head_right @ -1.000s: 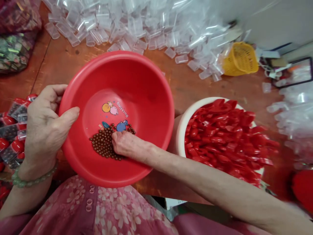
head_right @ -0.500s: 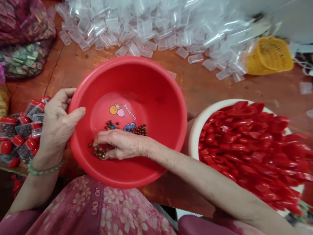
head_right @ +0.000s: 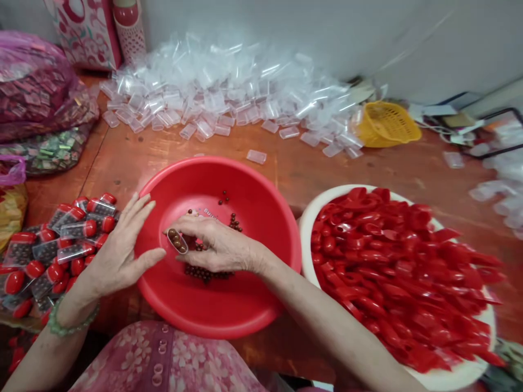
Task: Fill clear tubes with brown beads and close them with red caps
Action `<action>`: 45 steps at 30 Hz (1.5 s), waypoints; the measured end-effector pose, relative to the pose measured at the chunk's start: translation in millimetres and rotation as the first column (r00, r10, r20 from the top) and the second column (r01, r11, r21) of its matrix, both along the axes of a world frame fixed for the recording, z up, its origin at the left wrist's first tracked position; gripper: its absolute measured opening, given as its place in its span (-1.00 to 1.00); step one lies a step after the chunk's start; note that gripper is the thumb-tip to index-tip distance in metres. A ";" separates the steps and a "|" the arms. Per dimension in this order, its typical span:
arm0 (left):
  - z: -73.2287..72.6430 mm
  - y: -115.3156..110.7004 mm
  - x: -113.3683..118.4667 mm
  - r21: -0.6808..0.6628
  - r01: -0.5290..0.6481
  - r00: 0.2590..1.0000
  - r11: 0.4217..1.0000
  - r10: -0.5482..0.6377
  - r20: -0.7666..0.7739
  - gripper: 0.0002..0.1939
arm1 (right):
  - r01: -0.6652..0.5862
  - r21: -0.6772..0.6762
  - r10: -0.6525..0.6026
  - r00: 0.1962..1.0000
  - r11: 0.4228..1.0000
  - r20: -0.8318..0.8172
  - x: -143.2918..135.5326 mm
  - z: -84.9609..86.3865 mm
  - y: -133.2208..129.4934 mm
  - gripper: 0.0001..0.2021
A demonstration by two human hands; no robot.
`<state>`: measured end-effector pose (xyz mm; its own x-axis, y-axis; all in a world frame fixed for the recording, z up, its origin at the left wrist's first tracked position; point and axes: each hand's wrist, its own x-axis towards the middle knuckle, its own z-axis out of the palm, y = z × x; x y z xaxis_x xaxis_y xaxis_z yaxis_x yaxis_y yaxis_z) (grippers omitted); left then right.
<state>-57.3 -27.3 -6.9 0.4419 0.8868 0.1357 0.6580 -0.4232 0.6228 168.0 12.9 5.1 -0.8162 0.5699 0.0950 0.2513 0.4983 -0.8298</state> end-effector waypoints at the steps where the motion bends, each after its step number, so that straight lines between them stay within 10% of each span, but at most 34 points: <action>1: 3.0 -1.8 1.1 -0.015 0.008 1.000 1.000 -0.008 -0.012 -0.24 | 0.006 0.005 -0.006 1.000 1.000 -0.007 -0.1 2.5 -0.3 -0.87; 5: 5.8 -3.9 8.4 -0.039 0.022 1.000 0.999 -0.021 0.015 -0.32 | -0.010 0.032 0.011 1.000 0.999 -0.015 -2.3 4.0 -2.8 -0.89; 13: -5.0 -6.4 31.6 -0.290 0.114 0.815 0.950 0.077 0.575 -0.55 | 0.057 0.035 -0.051 0.989 0.998 -0.135 -5.5 -5.9 -12.1 -0.82; 19: 1.0 -2.5 31.6 -0.530 0.255 0.711 0.809 0.214 0.669 -0.60 | 0.193 -0.050 -0.197 0.977 0.980 -0.087 -2.1 4.4 -19.8 -0.80; 32: 4.8 -0.2 29.8 -0.518 0.398 0.478 0.757 0.310 0.822 -0.75 | 0.398 0.074 -0.404 0.909 0.914 0.102 34.4 12.7 -37.3 -0.79; 35: 5.2 -1.4 29.6 -0.507 0.415 0.493 0.756 0.281 0.823 -0.77 | 0.634 0.150 -0.647 0.760 0.759 0.058 62.5 19.1 -52.8 -0.82; 40: 5.5 3.3 30.0 -0.502 0.399 0.503 0.767 0.274 0.820 -0.79 | 0.918 0.324 -0.970 0.181 0.226 0.164 132.2 9.7 -87.2 -0.85; 42: 6.4 4.7 30.9 -0.499 0.405 0.472 0.766 0.292 0.832 -0.75 | 0.903 0.373 -0.935 0.077 0.213 0.346 158.7 -5.4 -98.3 -0.88; 45: 9.5 4.4 32.7 -0.506 0.436 0.471 0.744 0.290 0.833 -0.65 | 0.853 0.368 -0.826 0.120 0.369 0.550 184.5 -30.5 -107.7 -0.87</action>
<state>-24.5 -22.8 2.6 0.4910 0.8697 -0.0501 -0.3524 0.2509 0.9016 352.6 -94.8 -25.4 0.3405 0.9251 -0.1678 0.8763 -0.3770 -0.3000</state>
